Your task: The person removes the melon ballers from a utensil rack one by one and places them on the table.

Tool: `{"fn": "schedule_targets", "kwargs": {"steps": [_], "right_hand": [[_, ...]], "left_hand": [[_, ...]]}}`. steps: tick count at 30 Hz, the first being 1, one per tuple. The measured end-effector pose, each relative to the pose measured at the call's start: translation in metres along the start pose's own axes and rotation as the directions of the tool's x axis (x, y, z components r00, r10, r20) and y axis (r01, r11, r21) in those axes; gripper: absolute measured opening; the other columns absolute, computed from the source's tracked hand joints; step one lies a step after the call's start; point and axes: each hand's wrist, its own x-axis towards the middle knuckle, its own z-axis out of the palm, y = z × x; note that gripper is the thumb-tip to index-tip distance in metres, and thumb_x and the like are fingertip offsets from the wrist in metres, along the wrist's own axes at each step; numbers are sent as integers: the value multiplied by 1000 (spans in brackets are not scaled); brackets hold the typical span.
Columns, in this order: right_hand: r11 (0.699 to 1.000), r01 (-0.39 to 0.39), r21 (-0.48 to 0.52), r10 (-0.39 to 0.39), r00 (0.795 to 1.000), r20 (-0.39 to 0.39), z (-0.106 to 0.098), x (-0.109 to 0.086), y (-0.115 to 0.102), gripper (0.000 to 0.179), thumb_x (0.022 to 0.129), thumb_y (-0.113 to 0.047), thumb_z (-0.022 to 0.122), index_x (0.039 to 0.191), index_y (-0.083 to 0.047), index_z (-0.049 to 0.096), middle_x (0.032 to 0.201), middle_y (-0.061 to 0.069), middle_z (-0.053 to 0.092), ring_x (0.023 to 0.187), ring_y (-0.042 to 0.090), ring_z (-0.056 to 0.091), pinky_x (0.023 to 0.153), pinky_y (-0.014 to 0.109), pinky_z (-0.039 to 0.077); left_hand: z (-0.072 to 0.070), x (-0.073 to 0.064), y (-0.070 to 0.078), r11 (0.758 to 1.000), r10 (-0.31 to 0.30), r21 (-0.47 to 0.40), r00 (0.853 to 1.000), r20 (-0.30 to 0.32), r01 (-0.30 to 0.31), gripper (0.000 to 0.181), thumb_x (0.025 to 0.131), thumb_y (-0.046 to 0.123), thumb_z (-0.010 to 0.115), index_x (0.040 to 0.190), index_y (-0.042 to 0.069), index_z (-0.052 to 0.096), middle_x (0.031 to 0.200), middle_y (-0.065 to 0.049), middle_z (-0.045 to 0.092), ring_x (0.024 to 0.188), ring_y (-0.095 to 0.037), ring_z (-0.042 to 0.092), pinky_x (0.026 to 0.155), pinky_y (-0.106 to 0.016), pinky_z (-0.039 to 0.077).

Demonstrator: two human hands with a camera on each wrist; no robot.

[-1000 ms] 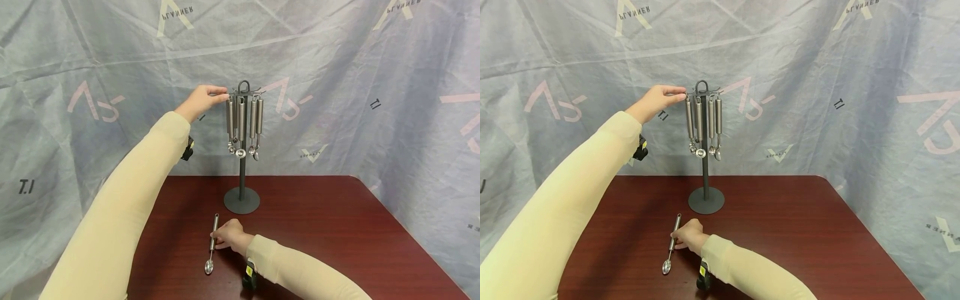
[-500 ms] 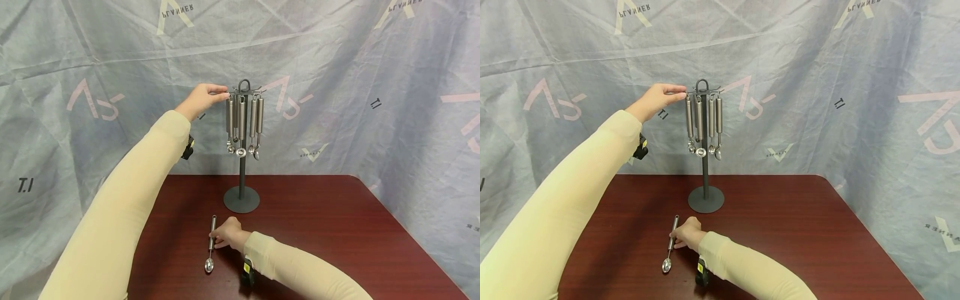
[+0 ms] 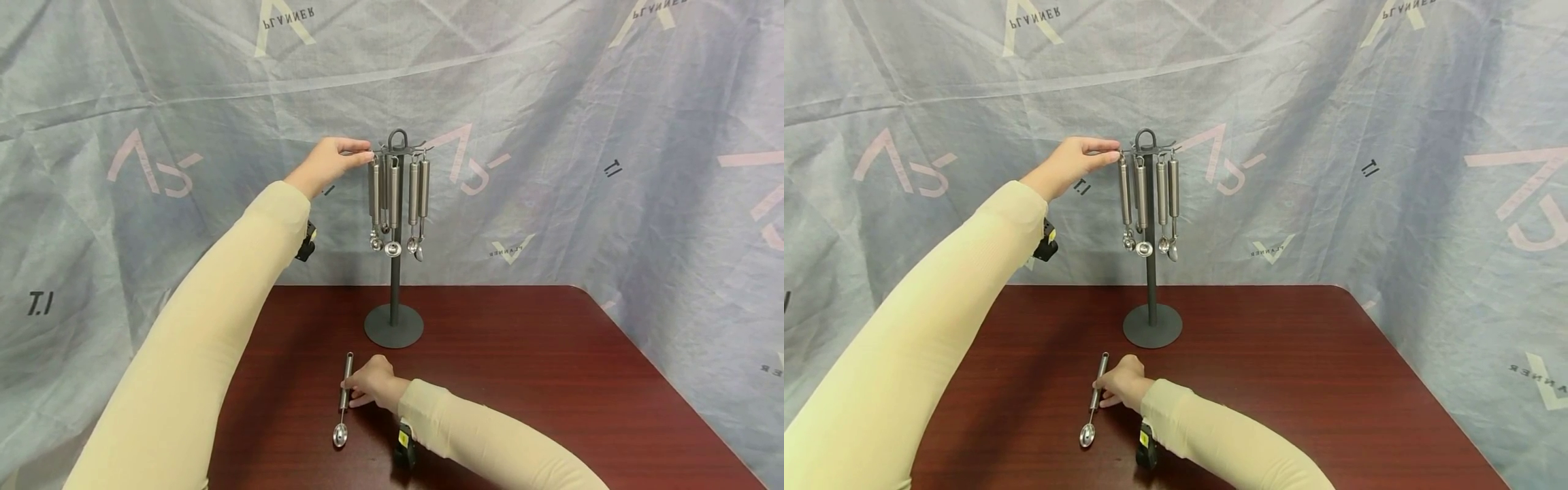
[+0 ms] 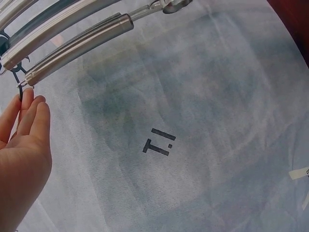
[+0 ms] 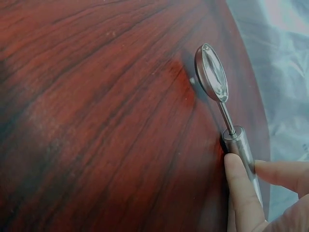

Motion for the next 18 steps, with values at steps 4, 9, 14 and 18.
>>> {"fn": "schedule_targets", "kwargs": {"steps": [4,9,14,18], "right_hand": [[1000,11,3,-11,1000,3,-1,0,1,16,76,4,77,83,5,63,70,16,63,55,19,67,55,34,60],[1000,10,5,-10,1000,10,-2,0,1,17,76,3,78,85,5,63,73,16,64,58,19,67,55,34,60],[1000,13,5,-13,1000,20,-3,0,1,17,77,3,77,85,5,63,77,15,65,59,19,68,57,34,60],[1000,15,20,-15,1000,22,-4,1,2,16,77,3,77,85,7,63,75,15,64,58,18,66,58,35,61]], "left_hand": [[0,0,0,1000,0,-5,1000,2,0,55,97,38,58,146,15,45,156,2,37,145,-18,31,120,-39,25],[0,0,-1,1000,6,-9,1000,2,-6,56,97,38,59,146,15,45,155,1,37,145,-18,31,120,-39,24],[0,0,-1,1000,6,-10,1000,2,-6,56,97,38,59,146,15,46,155,1,37,145,-17,30,120,-38,25],[0,1,-2,1000,8,-15,1000,4,-8,55,97,38,58,146,15,46,155,1,38,145,-18,31,120,-38,26]]}}
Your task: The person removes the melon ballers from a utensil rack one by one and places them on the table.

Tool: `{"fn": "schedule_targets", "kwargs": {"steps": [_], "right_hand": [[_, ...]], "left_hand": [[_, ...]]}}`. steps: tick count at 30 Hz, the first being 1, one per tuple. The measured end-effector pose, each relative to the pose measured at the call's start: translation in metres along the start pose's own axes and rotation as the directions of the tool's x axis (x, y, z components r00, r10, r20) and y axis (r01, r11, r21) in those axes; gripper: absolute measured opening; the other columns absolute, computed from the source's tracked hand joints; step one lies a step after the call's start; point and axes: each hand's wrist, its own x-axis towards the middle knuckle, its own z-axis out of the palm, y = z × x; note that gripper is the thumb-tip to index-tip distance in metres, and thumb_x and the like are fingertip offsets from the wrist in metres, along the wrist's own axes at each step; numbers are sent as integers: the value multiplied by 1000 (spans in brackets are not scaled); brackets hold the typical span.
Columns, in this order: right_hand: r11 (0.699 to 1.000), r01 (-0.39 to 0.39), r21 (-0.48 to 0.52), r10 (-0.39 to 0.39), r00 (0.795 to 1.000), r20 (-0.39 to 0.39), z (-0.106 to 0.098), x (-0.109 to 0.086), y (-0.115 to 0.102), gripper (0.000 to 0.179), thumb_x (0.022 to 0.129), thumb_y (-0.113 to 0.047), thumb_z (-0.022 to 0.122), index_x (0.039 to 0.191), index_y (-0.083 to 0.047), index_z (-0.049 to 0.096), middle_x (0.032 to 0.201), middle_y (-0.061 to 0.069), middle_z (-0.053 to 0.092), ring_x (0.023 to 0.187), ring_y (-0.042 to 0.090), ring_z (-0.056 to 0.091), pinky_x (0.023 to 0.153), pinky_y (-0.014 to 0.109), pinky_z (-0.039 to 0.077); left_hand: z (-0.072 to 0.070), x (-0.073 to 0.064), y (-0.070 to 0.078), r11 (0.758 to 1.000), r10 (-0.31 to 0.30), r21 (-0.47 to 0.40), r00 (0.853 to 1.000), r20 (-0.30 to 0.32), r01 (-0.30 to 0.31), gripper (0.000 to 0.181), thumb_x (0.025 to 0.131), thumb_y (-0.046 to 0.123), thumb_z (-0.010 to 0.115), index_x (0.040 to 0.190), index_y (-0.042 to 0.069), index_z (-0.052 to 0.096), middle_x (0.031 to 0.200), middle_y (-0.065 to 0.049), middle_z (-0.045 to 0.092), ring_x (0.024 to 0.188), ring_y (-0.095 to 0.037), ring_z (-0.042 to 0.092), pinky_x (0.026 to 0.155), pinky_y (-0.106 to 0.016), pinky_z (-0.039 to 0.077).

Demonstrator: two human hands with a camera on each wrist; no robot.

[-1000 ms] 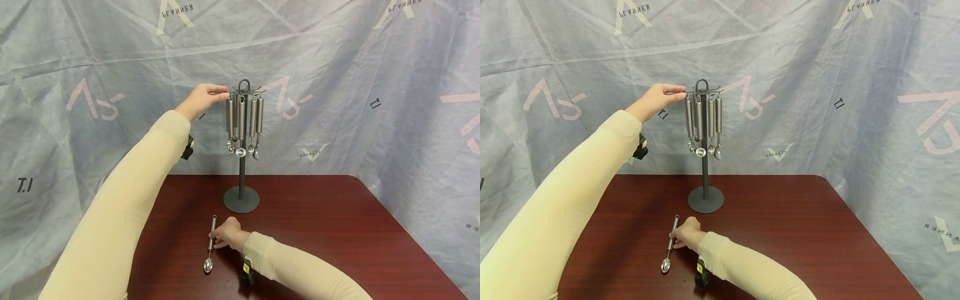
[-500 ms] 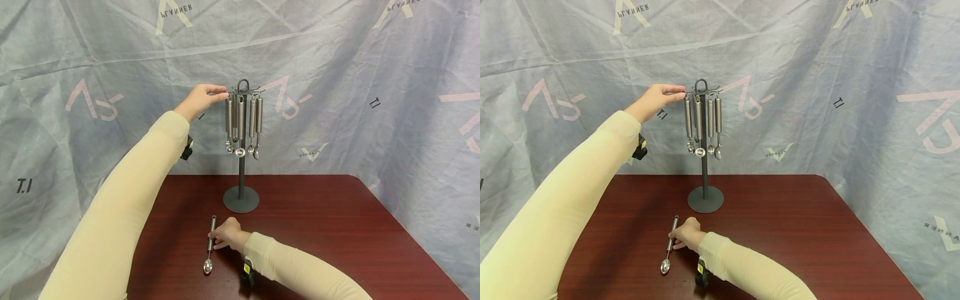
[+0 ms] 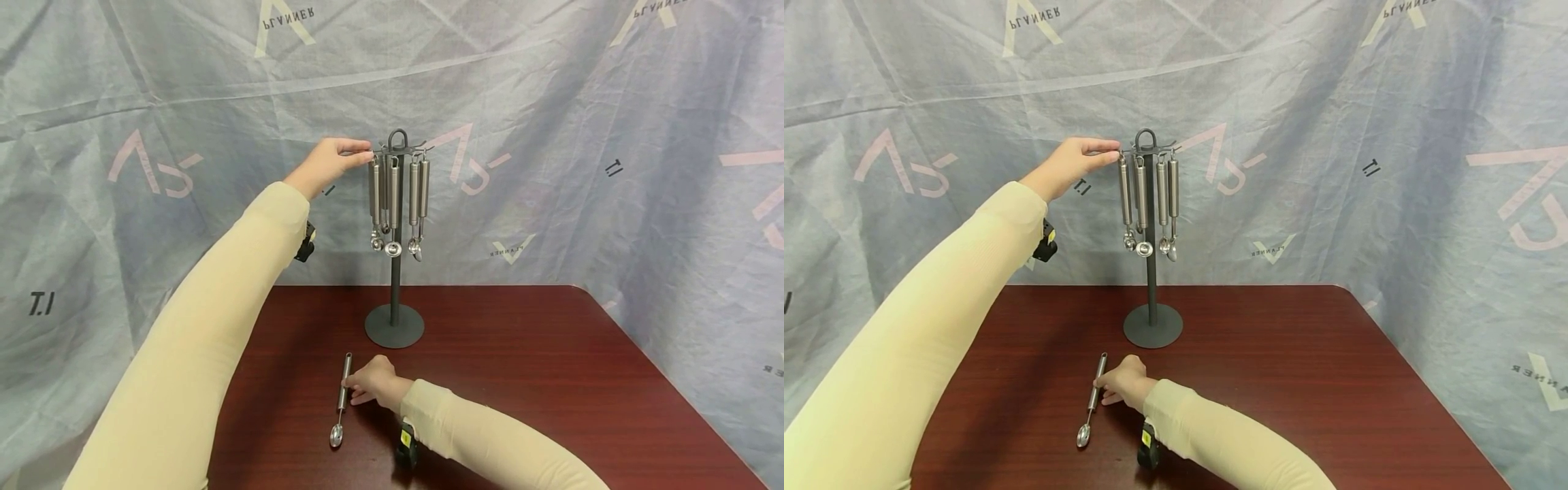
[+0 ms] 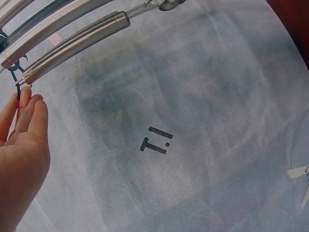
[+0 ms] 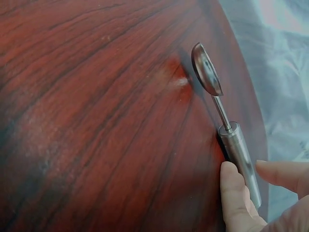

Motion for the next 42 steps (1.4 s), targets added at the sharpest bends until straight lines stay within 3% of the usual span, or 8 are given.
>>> {"fn": "schedule_targets", "kwargs": {"steps": [8,14,19,24,28,35,42], "right_hand": [[998,-4,59,0,998,66,-7,3,-2,34,79,3,75,104,12,55,75,19,64,57,19,64,63,38,61],[991,29,129,-46,990,132,-20,10,-4,18,83,3,69,96,15,64,85,22,68,62,19,69,72,39,61],[977,69,203,-112,972,209,-31,19,-10,22,88,4,61,105,17,62,106,28,67,66,13,65,81,40,60],[974,83,210,-136,958,254,-43,23,-22,31,91,1,58,117,18,55,122,33,59,78,17,67,87,41,58],[974,84,212,-134,962,237,-53,25,-34,32,93,1,58,119,18,54,122,33,59,77,16,68,88,42,57],[963,86,256,-128,980,152,-73,28,-53,31,91,1,62,117,18,57,94,20,67,69,15,68,83,38,59],[964,106,246,-139,983,121,-100,24,-70,40,92,-4,62,124,18,52,100,23,64,74,17,69,85,37,58]], "left_hand": [[1,3,-3,999,35,18,999,0,-35,54,98,36,57,146,12,46,153,-2,40,142,-20,35,118,-40,29],[2,5,-4,1000,24,-18,1000,5,-24,54,98,35,59,145,13,46,149,-3,47,138,-19,42,116,-37,33],[2,4,-3,999,22,-32,1000,12,-22,54,98,35,58,145,14,46,148,-3,48,136,-19,43,114,-36,35],[1,4,-4,999,26,-27,1000,16,-26,54,98,35,58,146,14,45,148,-3,47,138,-18,41,115,-38,34],[0,3,-3,999,24,-21,999,21,-24,54,98,36,58,147,17,44,151,-2,44,140,-18,38,116,-39,33],[-1,2,-7,999,42,2,999,24,-42,54,99,38,55,147,17,44,155,1,37,143,-19,34,118,-41,30],[-2,3,-10,998,62,14,998,16,-62,53,99,39,55,147,17,45,154,-1,39,141,-19,37,115,-41,34]]}}
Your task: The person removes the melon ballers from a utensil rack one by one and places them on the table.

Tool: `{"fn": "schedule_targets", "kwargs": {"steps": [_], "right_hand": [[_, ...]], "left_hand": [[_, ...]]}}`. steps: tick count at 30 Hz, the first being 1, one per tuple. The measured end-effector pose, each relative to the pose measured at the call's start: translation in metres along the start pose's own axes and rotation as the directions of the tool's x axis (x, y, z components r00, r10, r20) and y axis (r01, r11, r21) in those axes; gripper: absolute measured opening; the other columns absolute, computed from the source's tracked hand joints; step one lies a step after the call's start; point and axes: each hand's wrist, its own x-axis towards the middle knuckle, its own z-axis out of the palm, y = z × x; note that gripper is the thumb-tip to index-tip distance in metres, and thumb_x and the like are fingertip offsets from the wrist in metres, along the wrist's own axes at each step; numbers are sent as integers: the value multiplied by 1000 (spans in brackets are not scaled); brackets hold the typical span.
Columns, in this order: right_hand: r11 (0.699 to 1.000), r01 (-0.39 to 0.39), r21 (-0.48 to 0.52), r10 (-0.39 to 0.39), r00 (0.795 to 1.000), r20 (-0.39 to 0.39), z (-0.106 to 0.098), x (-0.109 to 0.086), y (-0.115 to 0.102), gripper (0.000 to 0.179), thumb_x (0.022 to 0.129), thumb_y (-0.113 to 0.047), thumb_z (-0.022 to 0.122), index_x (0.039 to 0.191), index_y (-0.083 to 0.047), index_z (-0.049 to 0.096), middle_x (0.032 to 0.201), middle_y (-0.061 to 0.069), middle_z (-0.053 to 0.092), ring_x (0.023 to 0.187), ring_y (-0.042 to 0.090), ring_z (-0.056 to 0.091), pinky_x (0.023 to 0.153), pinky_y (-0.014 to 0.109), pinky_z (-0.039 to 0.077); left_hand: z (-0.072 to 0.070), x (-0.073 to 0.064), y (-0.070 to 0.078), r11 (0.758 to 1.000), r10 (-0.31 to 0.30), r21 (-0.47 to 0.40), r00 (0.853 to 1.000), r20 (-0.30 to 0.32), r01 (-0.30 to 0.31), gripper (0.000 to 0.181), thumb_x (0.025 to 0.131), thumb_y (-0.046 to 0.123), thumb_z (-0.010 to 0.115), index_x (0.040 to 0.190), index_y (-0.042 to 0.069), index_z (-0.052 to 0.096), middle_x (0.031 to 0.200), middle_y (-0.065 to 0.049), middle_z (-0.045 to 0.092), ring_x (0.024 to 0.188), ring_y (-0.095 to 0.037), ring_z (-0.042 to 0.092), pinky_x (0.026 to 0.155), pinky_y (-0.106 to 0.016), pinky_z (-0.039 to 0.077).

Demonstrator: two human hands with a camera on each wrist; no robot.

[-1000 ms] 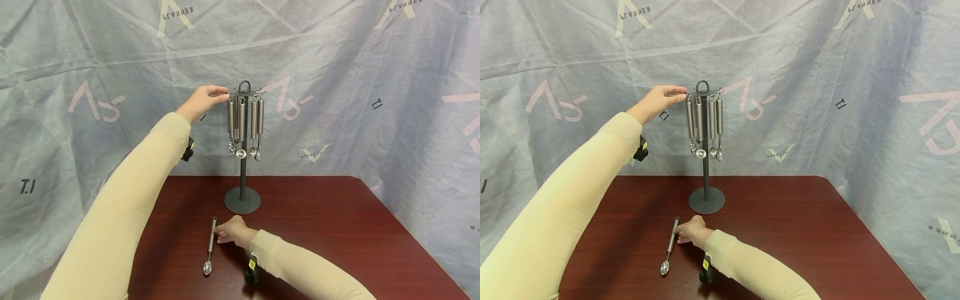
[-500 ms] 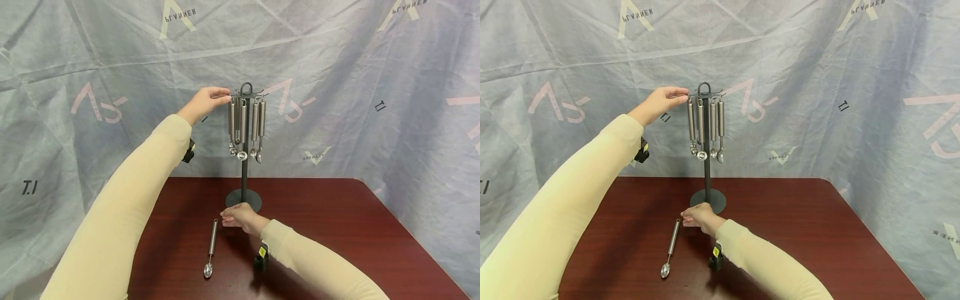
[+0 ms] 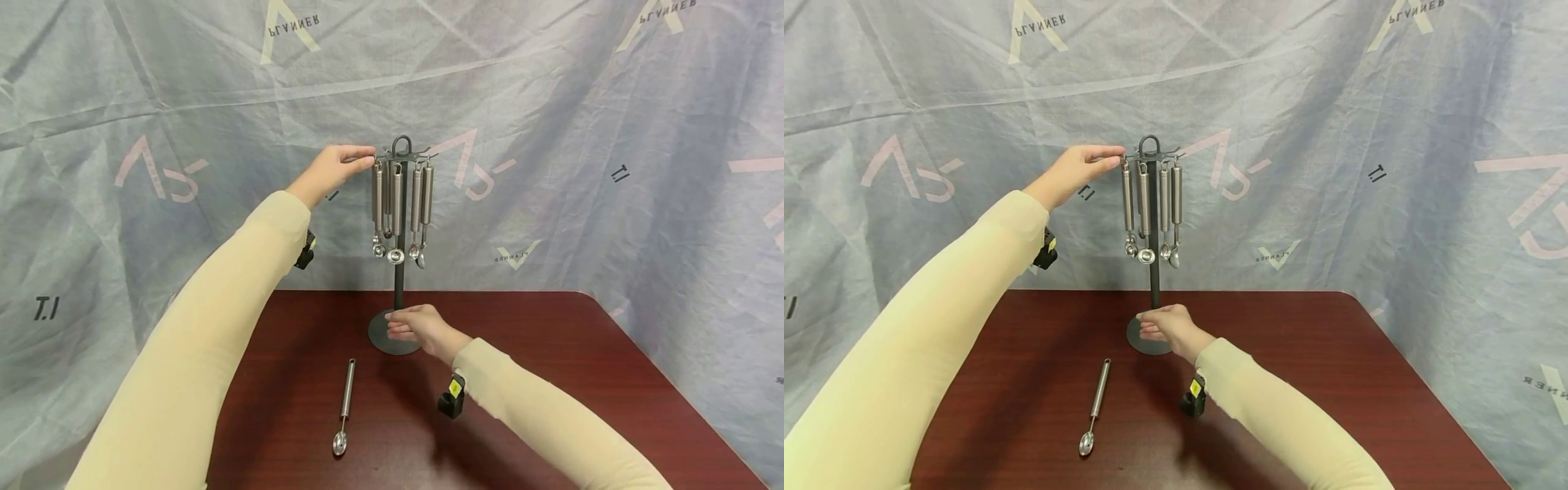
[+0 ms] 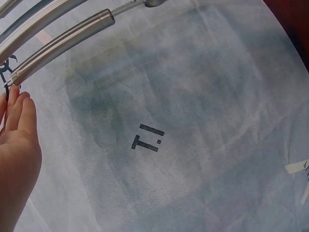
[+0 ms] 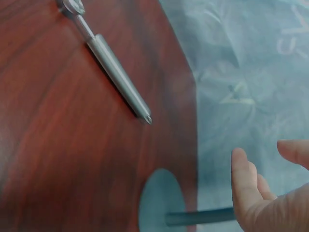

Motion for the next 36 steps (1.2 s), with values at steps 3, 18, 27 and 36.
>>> {"fn": "schedule_targets", "kwargs": {"steps": [3,18,27,36], "right_hand": [[1000,-1,-9,1,1000,-16,-8,-1,-11,44,92,-6,63,127,16,50,103,22,64,74,17,70,84,35,59],[992,83,-97,-88,995,-42,-38,-15,-69,38,97,-11,58,129,9,54,93,10,68,85,21,71,84,34,59],[976,212,-56,-218,958,-184,-54,-14,-102,34,96,-9,58,124,9,56,77,1,67,68,11,67,86,34,58],[930,356,-90,-365,870,-330,-52,-3,-132,35,96,-9,59,128,6,56,99,9,67,69,4,64,89,31,56]], "left_hand": [[-1,0,1,1000,6,-7,1000,-15,-6,53,98,38,56,145,17,47,152,-1,42,140,-19,38,115,-40,34],[1,0,7,999,52,13,995,-84,-52,48,96,37,61,137,13,56,144,-3,53,133,-16,48,112,-34,38],[-2,3,4,997,55,64,997,-53,-52,47,97,37,57,139,15,55,146,-3,51,135,-17,46,113,-35,37],[2,3,0,998,52,46,997,-52,-49,46,98,33,58,139,12,55,146,-4,50,135,-18,46,113,-36,37]]}}
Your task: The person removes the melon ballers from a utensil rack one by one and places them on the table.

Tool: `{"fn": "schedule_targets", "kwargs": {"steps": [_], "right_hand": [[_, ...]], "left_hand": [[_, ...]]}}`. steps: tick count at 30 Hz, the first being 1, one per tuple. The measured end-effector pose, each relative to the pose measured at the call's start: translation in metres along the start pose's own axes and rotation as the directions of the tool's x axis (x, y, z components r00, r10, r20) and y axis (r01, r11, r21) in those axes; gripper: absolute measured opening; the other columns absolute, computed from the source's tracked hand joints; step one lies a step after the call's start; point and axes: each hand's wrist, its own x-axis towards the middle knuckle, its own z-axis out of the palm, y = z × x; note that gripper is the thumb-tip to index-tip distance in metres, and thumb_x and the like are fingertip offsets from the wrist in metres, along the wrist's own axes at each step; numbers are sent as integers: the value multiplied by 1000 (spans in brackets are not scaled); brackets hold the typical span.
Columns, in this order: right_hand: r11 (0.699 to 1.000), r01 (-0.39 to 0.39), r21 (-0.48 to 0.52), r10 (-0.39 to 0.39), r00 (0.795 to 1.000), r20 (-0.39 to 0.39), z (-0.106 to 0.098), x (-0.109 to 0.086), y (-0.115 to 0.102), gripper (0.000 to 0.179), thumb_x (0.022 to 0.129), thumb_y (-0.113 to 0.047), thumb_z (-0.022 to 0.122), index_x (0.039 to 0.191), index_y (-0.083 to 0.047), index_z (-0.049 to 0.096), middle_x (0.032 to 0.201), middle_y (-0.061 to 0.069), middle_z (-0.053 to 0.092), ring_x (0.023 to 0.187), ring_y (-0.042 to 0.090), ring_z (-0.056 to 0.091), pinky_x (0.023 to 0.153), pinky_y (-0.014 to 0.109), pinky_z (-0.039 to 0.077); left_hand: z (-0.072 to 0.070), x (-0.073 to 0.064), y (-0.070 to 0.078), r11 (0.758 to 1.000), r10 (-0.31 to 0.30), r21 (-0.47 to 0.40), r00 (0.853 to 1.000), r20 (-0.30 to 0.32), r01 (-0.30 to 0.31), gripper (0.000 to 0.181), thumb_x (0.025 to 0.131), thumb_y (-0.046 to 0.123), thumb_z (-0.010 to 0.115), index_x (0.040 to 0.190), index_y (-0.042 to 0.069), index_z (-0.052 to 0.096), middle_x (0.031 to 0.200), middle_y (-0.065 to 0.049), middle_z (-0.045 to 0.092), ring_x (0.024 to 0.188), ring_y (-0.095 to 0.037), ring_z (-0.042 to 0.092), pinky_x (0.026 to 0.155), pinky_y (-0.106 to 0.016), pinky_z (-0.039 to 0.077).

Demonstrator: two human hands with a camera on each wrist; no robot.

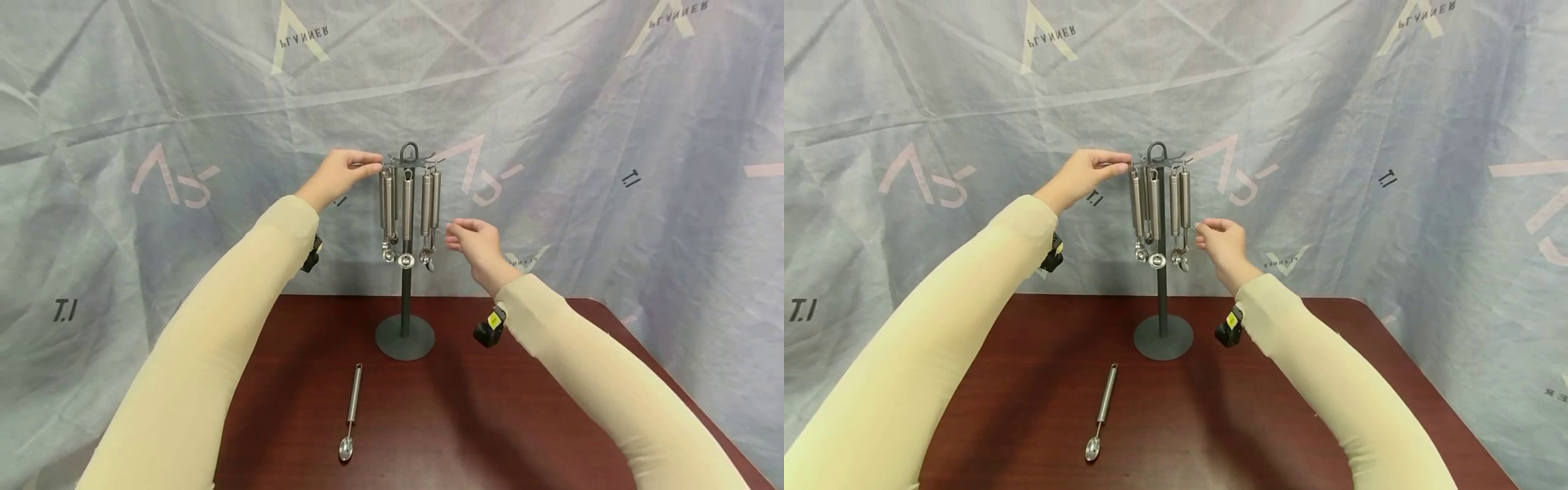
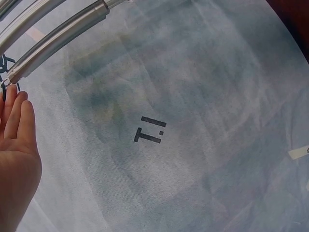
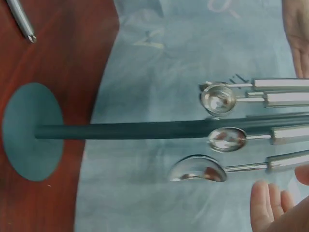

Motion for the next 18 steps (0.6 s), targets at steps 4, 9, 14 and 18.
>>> {"fn": "schedule_targets", "kwargs": {"steps": [4,9,14,18], "right_hand": [[999,42,0,-42,999,-21,7,9,-6,40,96,-9,59,133,5,54,127,19,61,92,17,67,98,33,52],[996,87,28,-87,996,-4,14,15,-8,42,95,-7,60,135,5,52,133,22,58,106,23,63,101,34,50],[992,124,5,-124,992,22,16,20,-9,42,97,-6,58,137,3,51,136,21,57,118,26,60,104,35,47],[988,153,4,-153,986,63,16,25,-8,41,98,-3,54,139,3,50,135,22,56,113,22,61,104,32,48]], "left_hand": [[0,0,0,1000,-7,-12,1000,-1,7,48,97,34,59,139,12,55,147,-3,50,135,-17,47,113,-36,38],[1,0,-1,1000,-1,-12,1000,-4,1,47,97,34,59,139,12,55,146,-3,50,134,-18,47,112,-37,38],[1,-1,0,1000,-3,-1,1000,-7,3,47,97,35,59,139,13,55,146,-3,50,135,-18,47,112,-37,38],[1,-2,2,1000,-6,11,1000,-5,6,47,97,36,58,139,13,55,146,-3,50,135,-18,46,112,-36,38]]}}
